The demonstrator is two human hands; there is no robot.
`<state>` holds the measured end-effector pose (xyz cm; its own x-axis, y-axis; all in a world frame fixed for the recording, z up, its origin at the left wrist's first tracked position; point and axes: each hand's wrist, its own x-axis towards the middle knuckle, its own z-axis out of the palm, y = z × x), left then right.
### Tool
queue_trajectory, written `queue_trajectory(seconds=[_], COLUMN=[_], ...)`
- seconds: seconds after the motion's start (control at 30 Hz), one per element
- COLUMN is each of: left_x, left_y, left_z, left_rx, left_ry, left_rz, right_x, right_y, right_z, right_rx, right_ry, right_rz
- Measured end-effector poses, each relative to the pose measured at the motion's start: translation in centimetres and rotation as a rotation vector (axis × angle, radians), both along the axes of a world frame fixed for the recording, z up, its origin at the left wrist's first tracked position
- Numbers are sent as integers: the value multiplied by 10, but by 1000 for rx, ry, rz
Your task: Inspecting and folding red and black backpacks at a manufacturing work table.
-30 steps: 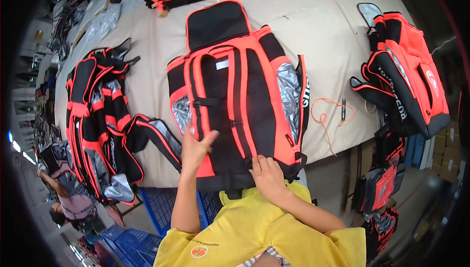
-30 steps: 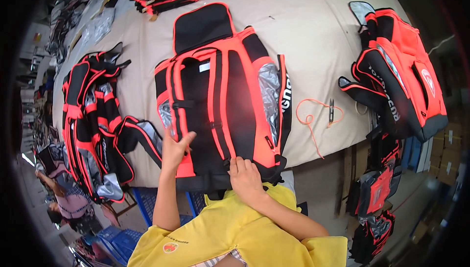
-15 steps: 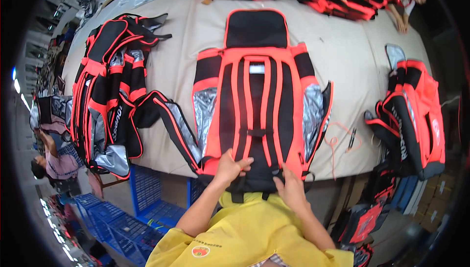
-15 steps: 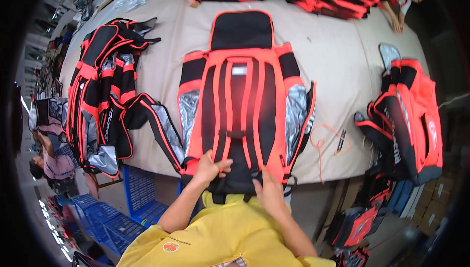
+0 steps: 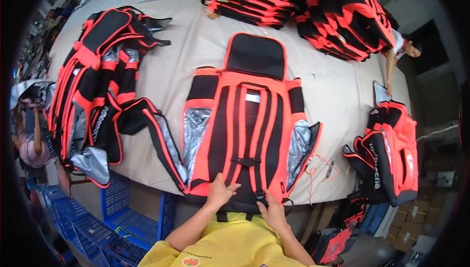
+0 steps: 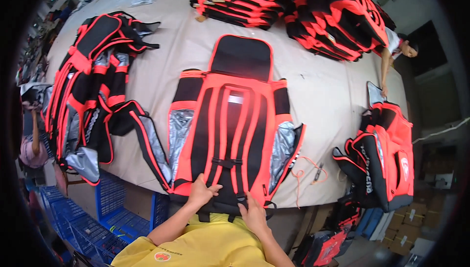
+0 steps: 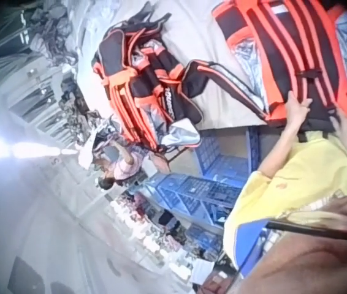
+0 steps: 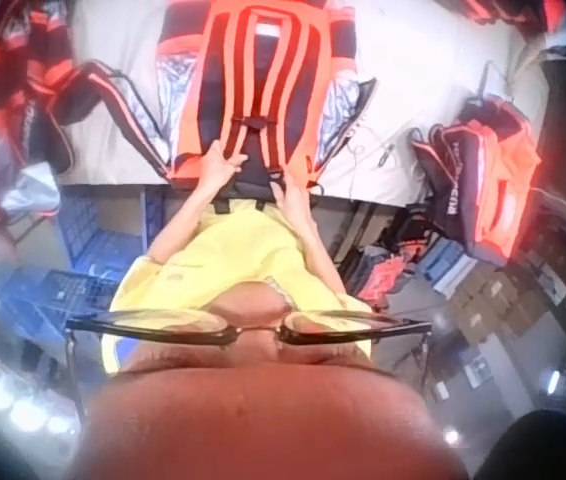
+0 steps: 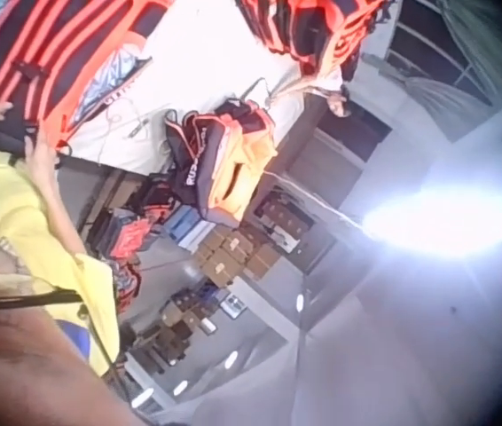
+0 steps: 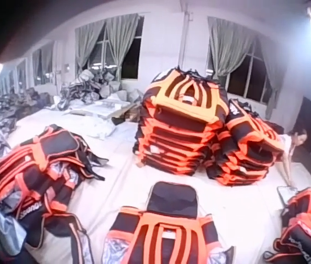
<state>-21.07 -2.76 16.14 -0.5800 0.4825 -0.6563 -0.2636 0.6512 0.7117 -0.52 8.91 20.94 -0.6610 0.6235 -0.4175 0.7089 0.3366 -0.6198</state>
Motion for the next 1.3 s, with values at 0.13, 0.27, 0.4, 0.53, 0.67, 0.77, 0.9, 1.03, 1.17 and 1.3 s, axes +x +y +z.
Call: queue_trajectory(seconds=[0.13,0.27,0.4,0.53,0.67,0.77,0.9,1.03,1.17,1.3], left_x=[-7,-7,-28,-46,-62,-71,-86,-109,-105,-113], left_y=[7,3,6,14,47,64,96,148,179,178], left_z=[14,2,21,32,62,57,96,171,226,235], left_rx=[64,178,184,133,65,61,197,470,438,337], left_ry=[-114,-270,-664,-876,-733,-658,-245,-361,-190,-153], left_rz=[79,107,120,-17,-351,-403,-302,-9,-102,-83], right_x=[-7,-12,-14,-21,-24,-36,-22,-2,17,22], right_y=[7,3,-10,-25,-25,-16,-36,-49,-49,-51], right_z=[9,19,27,38,38,65,79,47,-11,2], right_rx=[-158,-133,-140,-161,-98,-68,570,276,369,382], right_ry=[-38,-44,6,130,253,200,301,237,147,149], right_rz=[-80,-76,-115,-147,-68,-38,232,436,639,650])
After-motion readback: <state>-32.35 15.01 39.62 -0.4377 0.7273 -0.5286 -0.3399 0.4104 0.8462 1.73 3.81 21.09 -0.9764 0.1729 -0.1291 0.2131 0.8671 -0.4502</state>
